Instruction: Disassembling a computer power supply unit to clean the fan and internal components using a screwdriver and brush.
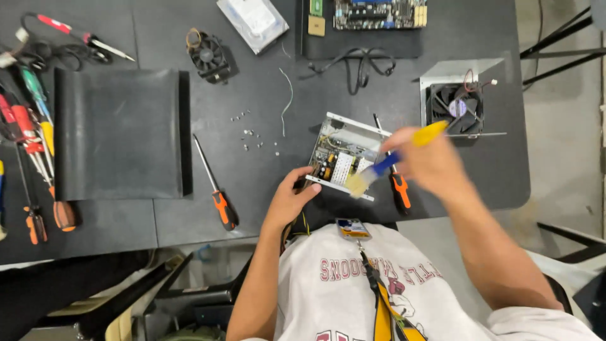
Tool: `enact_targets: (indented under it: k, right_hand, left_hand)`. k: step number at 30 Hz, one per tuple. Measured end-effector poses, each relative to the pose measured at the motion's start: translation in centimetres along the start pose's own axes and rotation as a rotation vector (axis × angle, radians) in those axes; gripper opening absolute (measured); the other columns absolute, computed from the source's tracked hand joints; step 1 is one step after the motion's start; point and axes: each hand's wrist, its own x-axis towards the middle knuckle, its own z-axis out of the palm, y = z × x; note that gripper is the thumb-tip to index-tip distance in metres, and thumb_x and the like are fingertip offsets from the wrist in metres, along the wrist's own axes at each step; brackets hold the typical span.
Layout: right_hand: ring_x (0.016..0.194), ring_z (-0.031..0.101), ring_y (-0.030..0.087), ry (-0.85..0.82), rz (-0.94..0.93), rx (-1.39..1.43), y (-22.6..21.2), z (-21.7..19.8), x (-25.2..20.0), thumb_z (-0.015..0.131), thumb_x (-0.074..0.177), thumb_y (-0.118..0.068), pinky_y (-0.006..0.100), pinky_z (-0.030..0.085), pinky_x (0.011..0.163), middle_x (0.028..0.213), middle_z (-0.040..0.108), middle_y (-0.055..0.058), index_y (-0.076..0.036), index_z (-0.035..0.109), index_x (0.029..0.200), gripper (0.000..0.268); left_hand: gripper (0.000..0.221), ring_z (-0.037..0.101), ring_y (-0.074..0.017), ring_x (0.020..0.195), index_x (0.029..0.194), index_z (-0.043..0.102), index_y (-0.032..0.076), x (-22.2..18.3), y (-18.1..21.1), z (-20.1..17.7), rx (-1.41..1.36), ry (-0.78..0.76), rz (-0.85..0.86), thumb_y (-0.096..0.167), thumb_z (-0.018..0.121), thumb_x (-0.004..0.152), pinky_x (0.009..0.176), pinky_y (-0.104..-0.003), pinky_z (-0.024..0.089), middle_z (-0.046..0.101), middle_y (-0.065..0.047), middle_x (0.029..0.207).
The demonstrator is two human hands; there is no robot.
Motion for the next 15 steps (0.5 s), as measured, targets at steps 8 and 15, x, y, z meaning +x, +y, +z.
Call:
enact_targets:
  k: [8, 15]
  right_hand:
    - [0.089, 0.075, 0.024, -0.011, -0.455, -0.352, 5.6, 0.1, 2.8, 0.08, 0.093, -0.016, 0.035, 0.056, 0.088, 0.088, 0.078, 0.006, -0.014, 0.08, 0.095, 0.003]
    - [0.086, 0.075, 0.021, 0.1, -0.463, -0.587, 3.6, -0.2, 3.1, 0.074, 0.1, -0.02, 0.031, 0.056, 0.084, 0.084, 0.076, -0.002, -0.018, 0.077, 0.094, 0.007]
  left_hand:
    - [0.053, 0.053, -0.036, 0.137, 0.137, 0.064, 0.012, -0.2, 1.6, 0.7, 0.076, 0.035, -0.105, 0.034, 0.078, 0.09, 0.112, -0.044, 0.047, 0.063, -0.021, 0.137]
    - [0.055, 0.051, -0.037, 0.139, 0.139, 0.062, 0.011, 0.4, 2.6, 0.0, 0.105, -0.012, -0.15, 0.034, 0.077, 0.091, 0.114, -0.044, 0.045, 0.061, -0.02, 0.141]
